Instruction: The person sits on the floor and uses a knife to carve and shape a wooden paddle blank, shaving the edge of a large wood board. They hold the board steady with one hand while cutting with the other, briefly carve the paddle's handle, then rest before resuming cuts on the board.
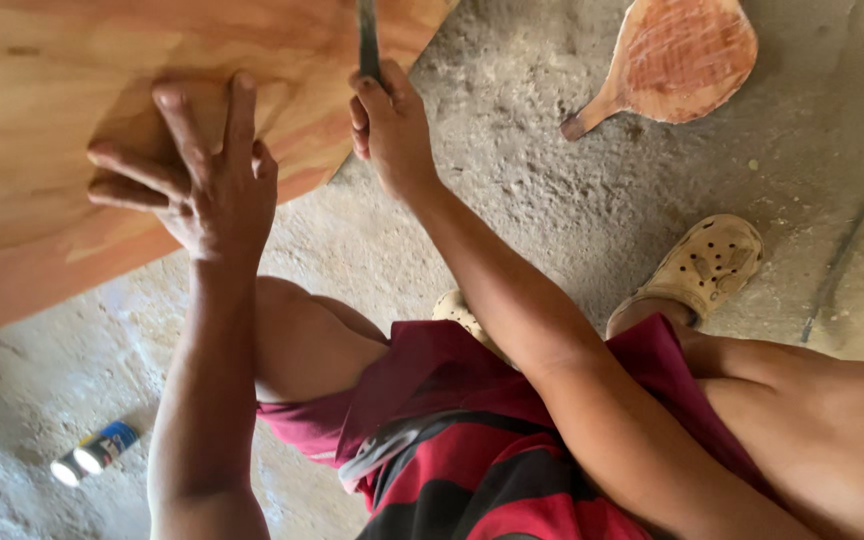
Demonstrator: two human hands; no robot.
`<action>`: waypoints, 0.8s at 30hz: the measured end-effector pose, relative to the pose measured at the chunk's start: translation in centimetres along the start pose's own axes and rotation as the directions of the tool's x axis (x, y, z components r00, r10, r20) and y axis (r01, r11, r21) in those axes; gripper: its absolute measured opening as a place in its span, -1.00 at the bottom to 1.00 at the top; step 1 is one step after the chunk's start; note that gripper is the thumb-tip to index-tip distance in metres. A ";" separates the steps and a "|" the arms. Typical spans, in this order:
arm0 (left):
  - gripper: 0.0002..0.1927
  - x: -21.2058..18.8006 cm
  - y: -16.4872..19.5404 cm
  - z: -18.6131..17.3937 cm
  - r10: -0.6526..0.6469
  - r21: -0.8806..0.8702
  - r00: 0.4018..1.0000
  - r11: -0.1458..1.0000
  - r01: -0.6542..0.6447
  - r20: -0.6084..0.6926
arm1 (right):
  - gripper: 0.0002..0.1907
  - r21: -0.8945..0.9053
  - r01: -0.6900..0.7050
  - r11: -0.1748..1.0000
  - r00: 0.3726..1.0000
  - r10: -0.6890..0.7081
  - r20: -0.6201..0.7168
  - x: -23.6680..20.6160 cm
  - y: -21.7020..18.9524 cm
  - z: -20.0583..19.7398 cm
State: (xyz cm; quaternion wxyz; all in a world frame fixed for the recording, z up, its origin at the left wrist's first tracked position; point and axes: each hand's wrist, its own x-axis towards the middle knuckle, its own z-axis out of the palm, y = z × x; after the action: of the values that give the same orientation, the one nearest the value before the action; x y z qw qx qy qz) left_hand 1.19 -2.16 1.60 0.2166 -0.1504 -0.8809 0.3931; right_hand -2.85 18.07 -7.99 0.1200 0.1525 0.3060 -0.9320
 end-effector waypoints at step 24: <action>-0.13 -0.2 -0.2 -0.1 0.002 -0.018 1.000 1.000 -0.002 -0.004 | -0.89 0.127 -0.065 0.990 0.998 0.063 0.019 0.0 1.1 0.2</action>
State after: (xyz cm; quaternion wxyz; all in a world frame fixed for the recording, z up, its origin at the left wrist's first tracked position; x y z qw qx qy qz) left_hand 1.40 -2.26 1.75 0.2167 -0.1541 -0.8838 0.3850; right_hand -2.51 17.04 -8.41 0.1423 0.1625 0.2400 -0.9464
